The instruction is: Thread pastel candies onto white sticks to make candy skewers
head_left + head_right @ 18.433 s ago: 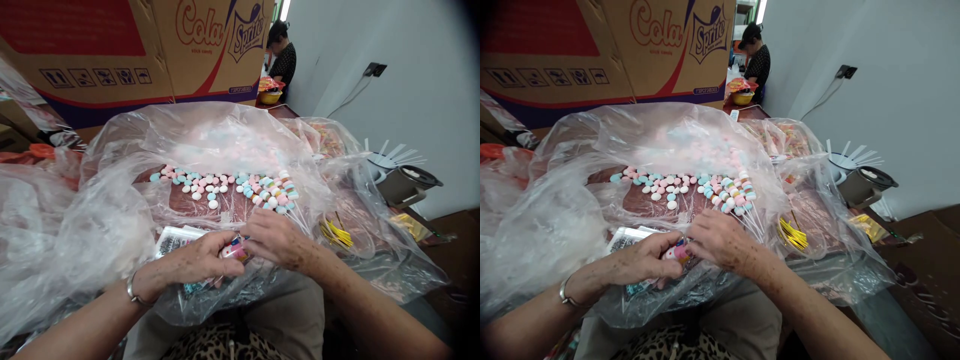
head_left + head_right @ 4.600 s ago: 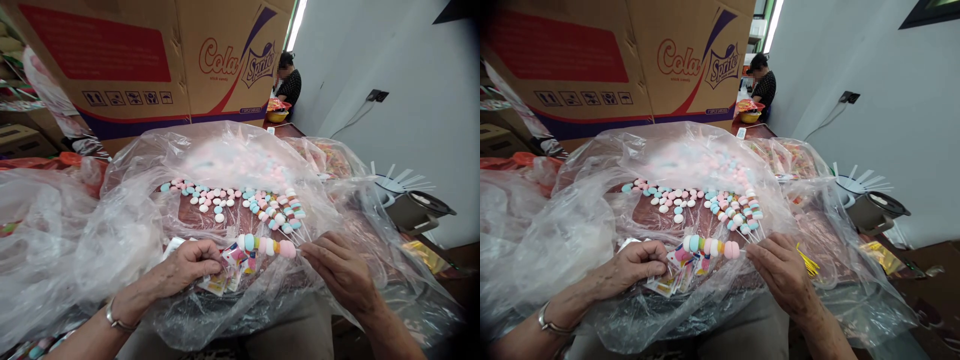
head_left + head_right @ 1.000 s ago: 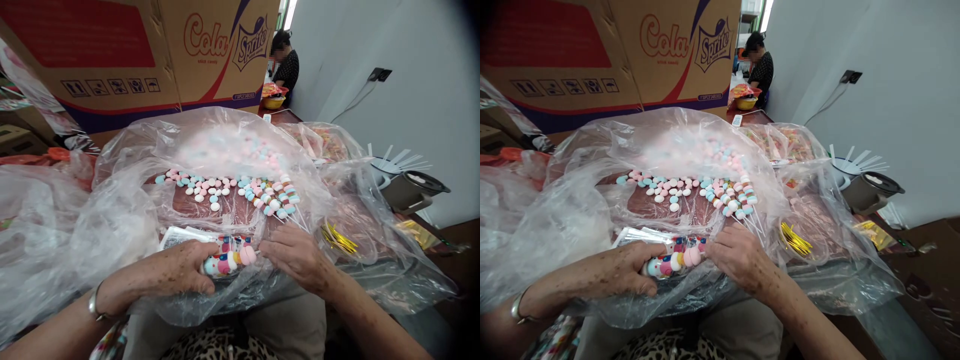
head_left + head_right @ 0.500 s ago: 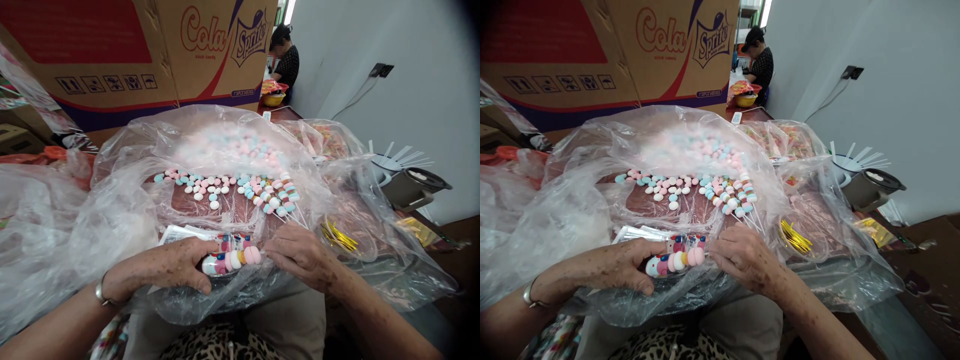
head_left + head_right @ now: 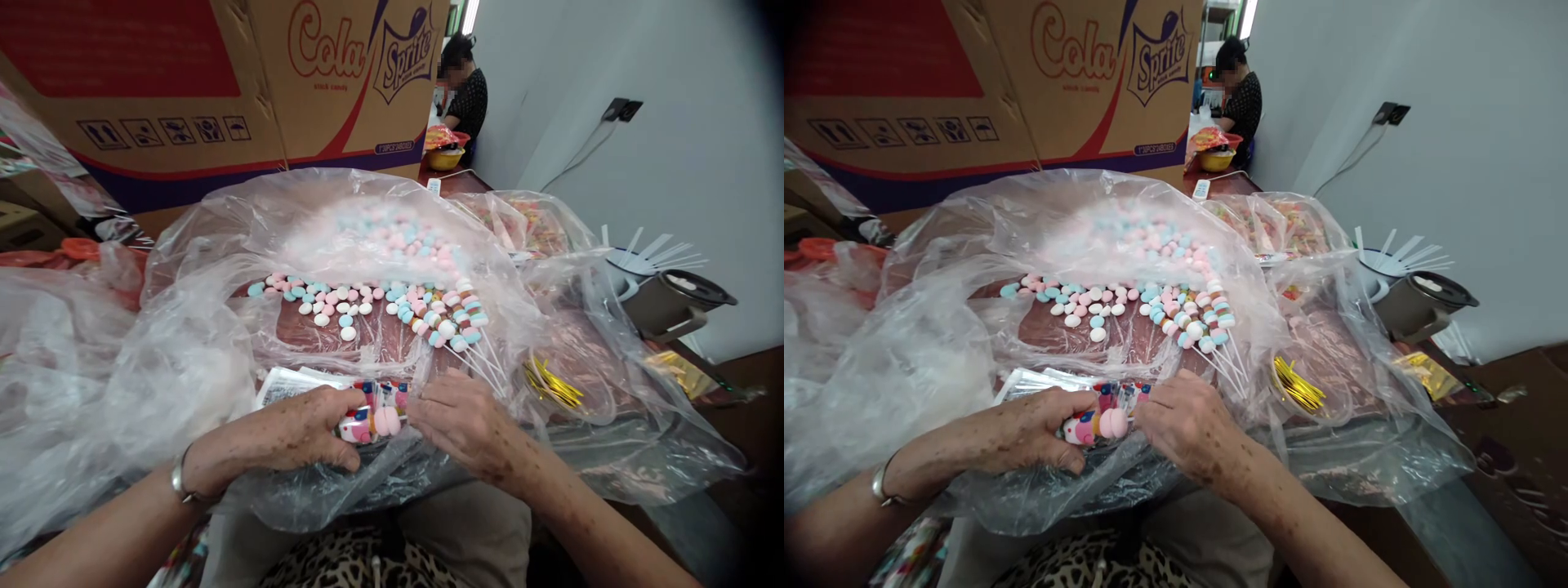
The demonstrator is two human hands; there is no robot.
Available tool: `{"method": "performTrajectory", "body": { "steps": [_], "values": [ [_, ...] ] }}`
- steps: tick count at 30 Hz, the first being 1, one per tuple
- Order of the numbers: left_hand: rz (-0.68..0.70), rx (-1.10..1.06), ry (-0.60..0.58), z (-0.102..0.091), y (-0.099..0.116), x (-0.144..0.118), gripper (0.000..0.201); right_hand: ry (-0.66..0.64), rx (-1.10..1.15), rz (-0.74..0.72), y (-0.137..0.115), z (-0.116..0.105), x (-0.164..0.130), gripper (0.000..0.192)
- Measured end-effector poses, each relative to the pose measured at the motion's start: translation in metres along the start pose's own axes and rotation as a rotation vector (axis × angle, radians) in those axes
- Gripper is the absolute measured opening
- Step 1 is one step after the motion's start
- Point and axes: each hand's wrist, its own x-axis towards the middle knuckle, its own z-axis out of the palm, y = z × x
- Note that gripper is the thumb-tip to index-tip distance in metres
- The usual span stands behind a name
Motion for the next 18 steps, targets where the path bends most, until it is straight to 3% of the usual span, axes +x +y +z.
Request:
{"method": "performTrajectory", "body": {
  "steps": [6,14,18],
  "values": [
    [-0.038,-0.028,-0.074,0.0,0.006,0.003,0.035,0.006,-0.012,-0.066,0.001,-0.003,0.005,0.026],
    [0.053,-0.013,-0.048,0.018,0.006,0.023,0.033,0.0,0.026,-0.09,-0.003,0.024,0.011,0.032],
    [0.008,-0.073,0.026,0.021,0.013,0.027,0.031,-0.032,0.038,-0.03,0.002,0.009,0.015,0.029]
  ]
}}
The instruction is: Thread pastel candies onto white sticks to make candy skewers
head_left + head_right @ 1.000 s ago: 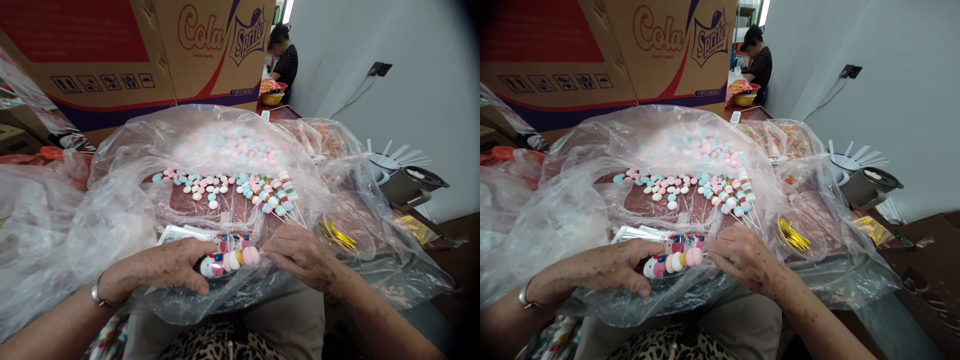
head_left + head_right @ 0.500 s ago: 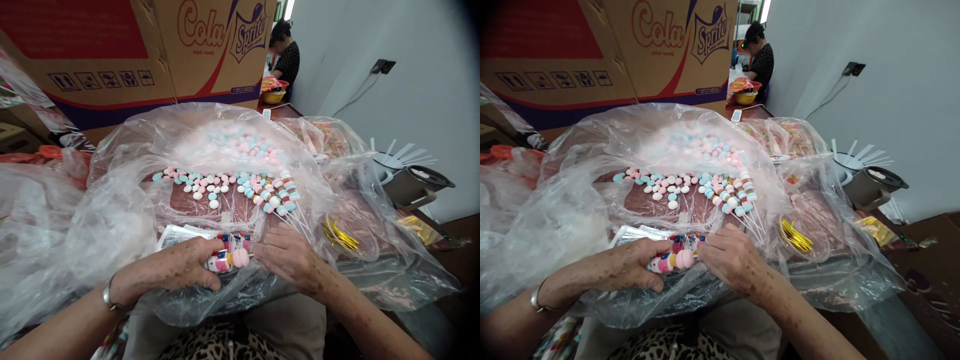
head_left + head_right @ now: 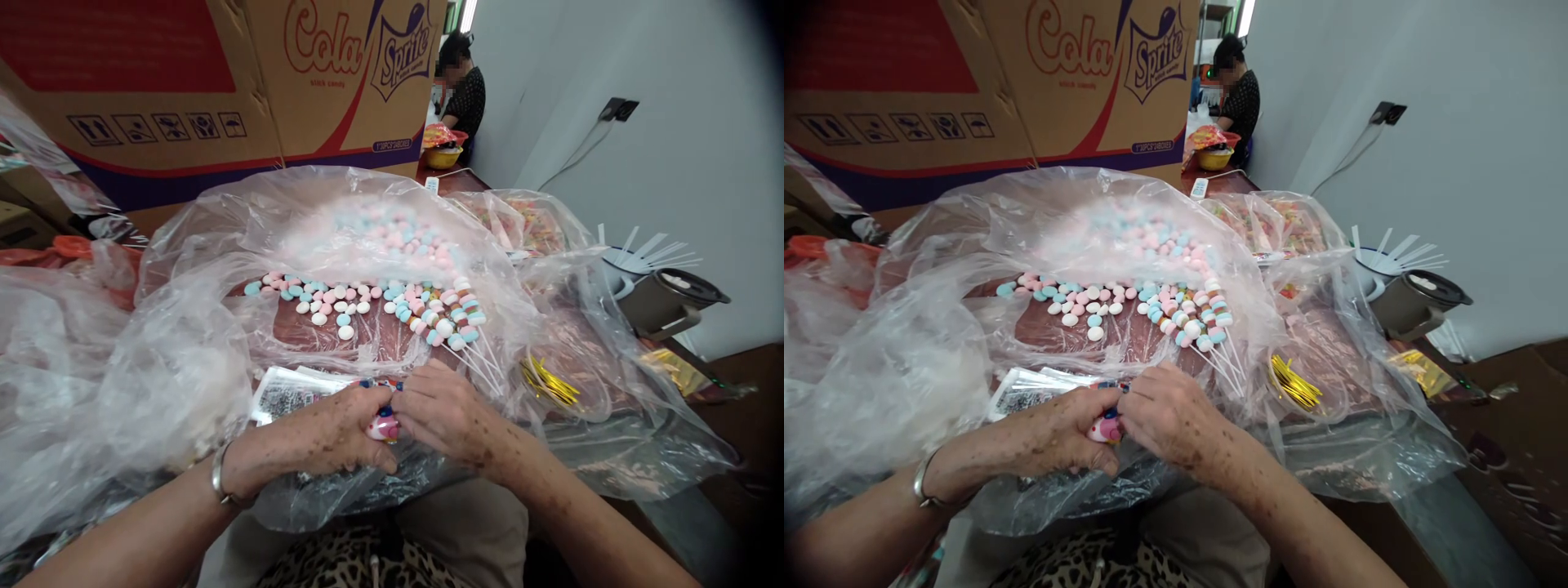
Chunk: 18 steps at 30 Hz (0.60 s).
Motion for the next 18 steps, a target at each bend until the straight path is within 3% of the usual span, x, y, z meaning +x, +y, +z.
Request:
{"method": "performTrajectory", "body": {
  "steps": [4,7,14,16,18],
  "values": [
    [-0.15,-0.302,-0.033,-0.002,0.013,-0.004,0.03,-0.008,0.087,0.139,0.012,-0.031,-0.001,0.019],
    [-0.237,-0.49,-0.011,0.0,0.019,-0.007,0.041,-0.033,0.17,0.175,0.018,-0.04,-0.003,0.022],
    [-0.336,-0.345,0.248,0.022,0.01,-0.005,0.05,0.004,0.218,-0.003,0.011,-0.011,0.002,0.034],
    [-0.337,-0.32,0.29,0.025,0.008,-0.005,0.049,0.014,0.234,0.013,0.008,-0.005,0.004,0.036],
    [-0.346,-0.328,0.341,0.025,0.009,-0.003,0.046,0.045,0.315,0.127,0.006,0.0,0.005,0.031]
  ]
}}
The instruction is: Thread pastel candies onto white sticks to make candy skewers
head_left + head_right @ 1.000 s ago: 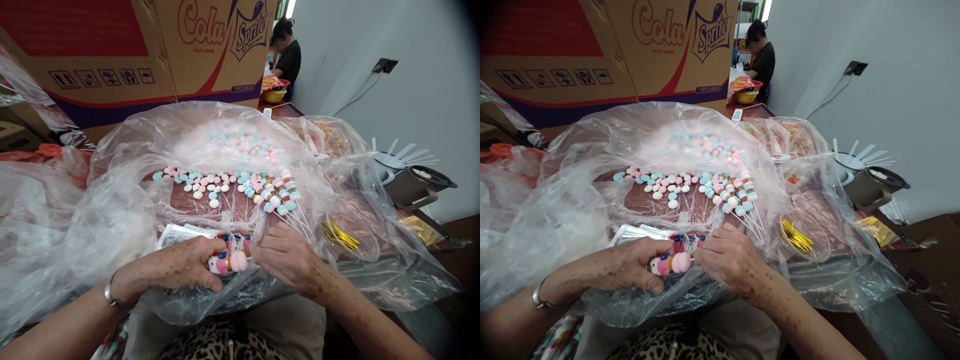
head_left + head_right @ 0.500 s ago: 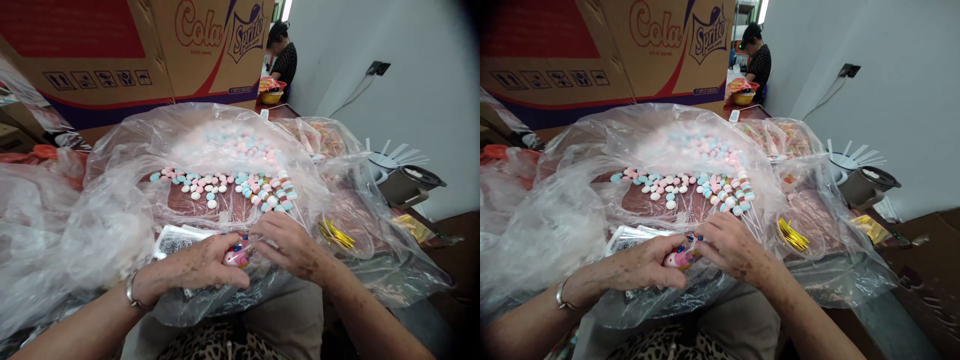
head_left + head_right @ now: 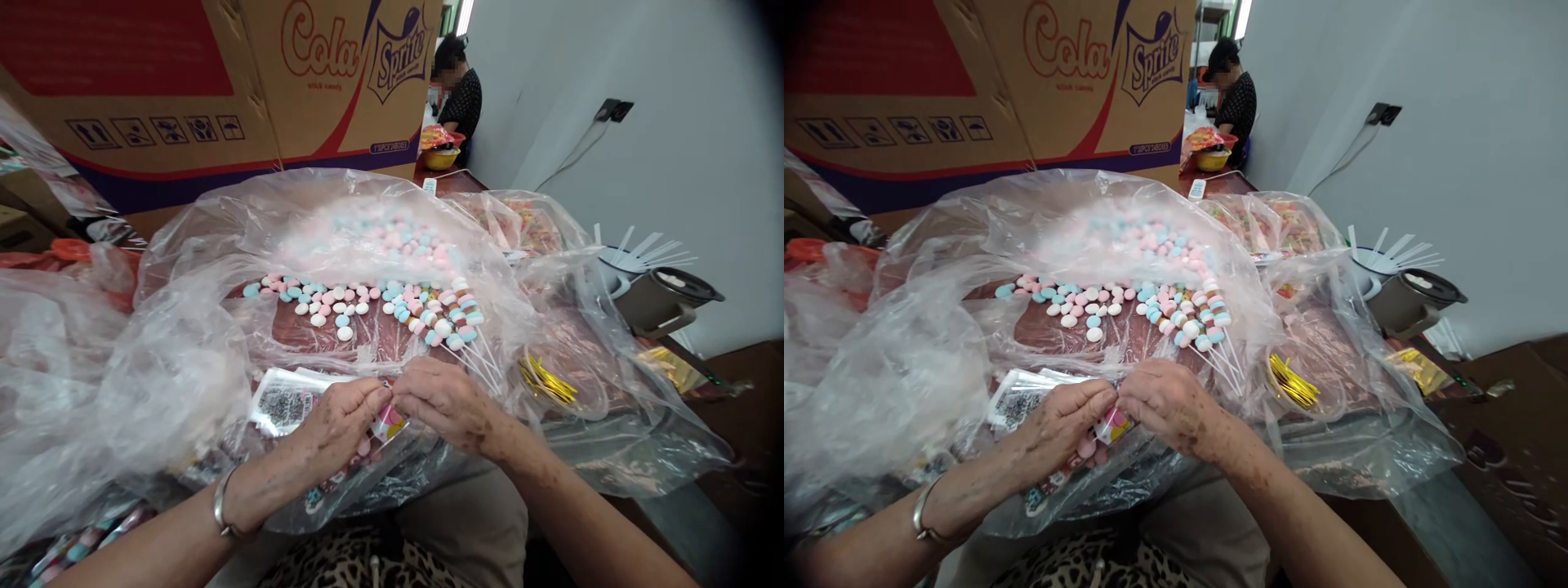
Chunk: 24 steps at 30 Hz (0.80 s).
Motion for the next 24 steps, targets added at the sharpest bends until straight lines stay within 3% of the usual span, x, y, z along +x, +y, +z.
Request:
{"method": "performTrajectory", "body": {
  "steps": [2,5,6,8,10,16,20,22,24],
  "values": [
    [0.029,-0.041,0.055,0.0,0.005,0.002,0.043,0.125,0.179,0.212,-0.001,0.007,0.0,0.019],
    [0.165,-0.033,0.133,-0.001,0.013,0.005,0.04,0.305,0.493,0.478,-0.006,0.021,-0.001,0.045],
    [0.222,0.002,0.156,-0.001,0.014,0.006,0.041,0.306,0.571,0.532,-0.008,0.026,-0.002,0.049],
    [0.274,0.044,0.174,0.0,0.013,0.008,0.041,0.262,0.65,0.62,-0.013,0.036,-0.002,0.038],
    [0.221,-0.021,0.164,0.001,0.01,0.009,0.042,0.259,0.645,0.691,-0.017,0.043,-0.003,0.024],
    [0.096,-0.536,0.0,0.001,0.001,0.009,0.041,0.398,0.669,0.671,-0.018,0.047,-0.008,0.024],
    [0.042,-0.637,-0.003,-0.001,-0.001,0.007,0.039,0.437,0.831,0.66,-0.017,0.052,-0.008,0.017],
    [0.006,-0.673,-0.032,-0.002,-0.002,0.006,0.038,0.449,0.964,0.651,-0.015,0.054,-0.008,0.023],
    [-0.046,-0.679,-0.097,-0.004,-0.003,0.005,0.035,0.367,0.997,0.609,-0.012,0.051,-0.01,0.031]
  ]
}}
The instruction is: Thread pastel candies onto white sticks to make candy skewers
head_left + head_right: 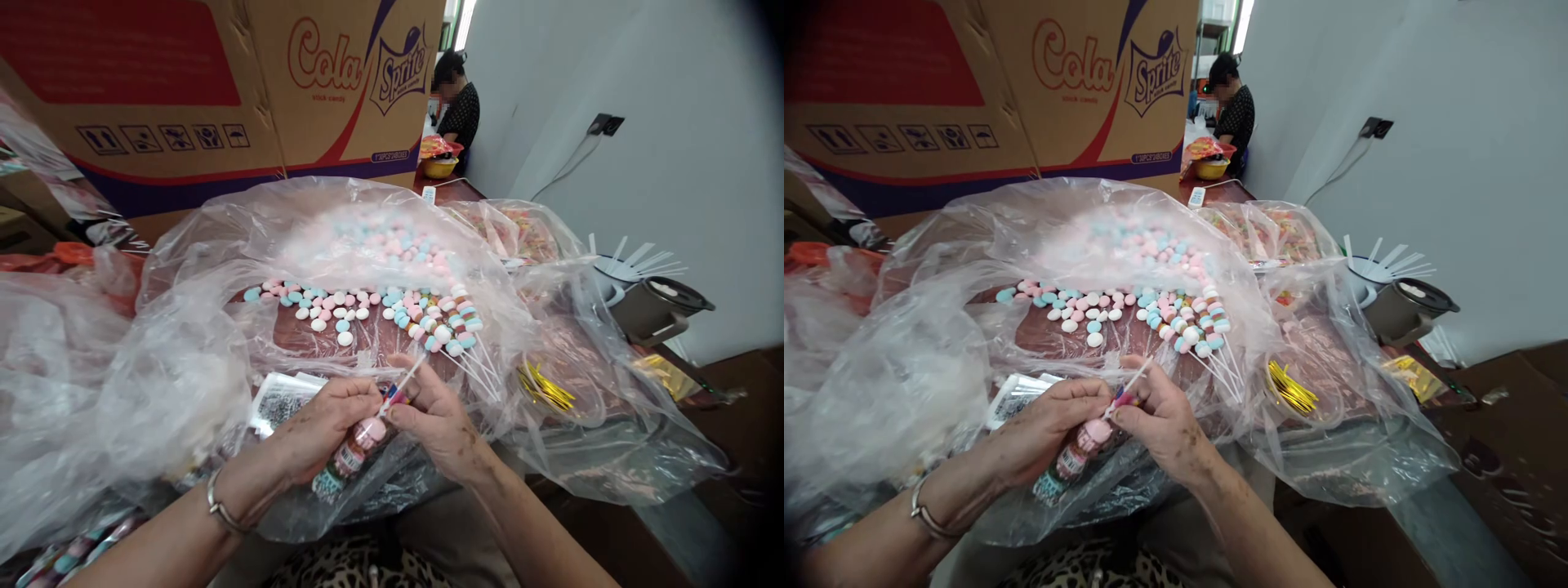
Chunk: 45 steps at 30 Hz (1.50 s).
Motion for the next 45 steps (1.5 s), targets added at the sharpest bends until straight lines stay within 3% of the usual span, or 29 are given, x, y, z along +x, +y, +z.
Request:
{"method": "performTrajectory", "body": {
  "steps": [2,4,7,10,15,18,20,22,23,25,27,31,33,36,38,40,43,45],
  "values": [
    [-0.089,0.022,-0.056,-0.001,0.0,-0.001,0.028,-0.089,-0.182,-0.067,-0.003,-0.006,0.0,0.018],
    [-0.161,0.016,-0.118,-0.003,0.0,-0.001,0.024,-0.112,-0.414,-0.233,-0.009,-0.012,-0.002,0.006],
    [-0.221,-0.019,-0.252,-0.006,0.001,0.0,0.034,-0.102,-0.604,-0.471,-0.017,-0.014,-0.005,0.013],
    [-0.214,-0.024,-0.358,-0.01,0.002,0.001,0.046,-0.075,-0.621,-0.482,-0.019,-0.01,-0.007,0.015],
    [-0.215,0.009,-0.348,-0.014,0.002,-0.002,0.039,-0.011,-0.471,-0.311,-0.011,-0.002,-0.011,0.017],
    [-0.195,0.049,-0.302,-0.014,0.002,-0.002,0.04,0.069,-0.569,-0.277,-0.009,-0.002,-0.013,0.021],
    [-0.161,0.08,-0.239,-0.013,0.002,-0.001,0.041,0.172,-0.788,-0.397,-0.012,-0.004,-0.015,0.02],
    [-0.149,0.109,-0.191,-0.013,0.002,-0.001,0.041,0.251,-1.093,-0.655,-0.017,-0.006,-0.017,0.017],
    [-0.15,0.12,-0.186,-0.012,0.002,-0.001,0.04,0.229,-1.238,-0.78,-0.021,-0.007,-0.018,0.022],
    [-0.169,0.158,-0.211,-0.012,0.002,-0.002,0.04,0.052,-1.444,-0.937,-0.027,-0.008,-0.021,0.031],
    [-0.201,0.212,-0.248,-0.011,0.002,-0.002,0.038,-0.135,-1.522,-0.976,-0.031,-0.009,-0.023,0.037],
    [-0.254,0.346,-0.339,-0.011,0.004,-0.004,0.036,-0.259,-1.546,-0.972,-0.037,-0.01,-0.024,0.036],
    [-0.16,0.554,-0.339,-0.009,0.005,-0.005,0.034,-0.285,-1.563,-0.918,-0.039,-0.01,-0.023,0.034],
    [0.233,0.967,-0.203,-0.003,-0.001,-0.008,0.025,-0.25,-1.542,-0.764,-0.041,-0.008,-0.022,0.029],
    [0.552,1.06,-0.095,0.002,-0.008,-0.01,0.018,-0.244,-1.485,-0.643,-0.043,-0.006,-0.023,0.028],
    [0.771,1.022,-0.01,0.006,-0.014,-0.012,0.017,-0.266,-1.43,-0.56,-0.047,-0.008,-0.025,0.028],
    [0.827,1.019,0.067,0.003,-0.014,-0.011,0.017,-0.154,-1.373,-0.57,-0.065,-0.031,-0.03,0.03],
    [0.723,1.023,0.073,-0.005,-0.009,-0.01,0.017,0.078,-1.384,-0.516,-0.083,-0.061,-0.033,0.031]
  ]
}}
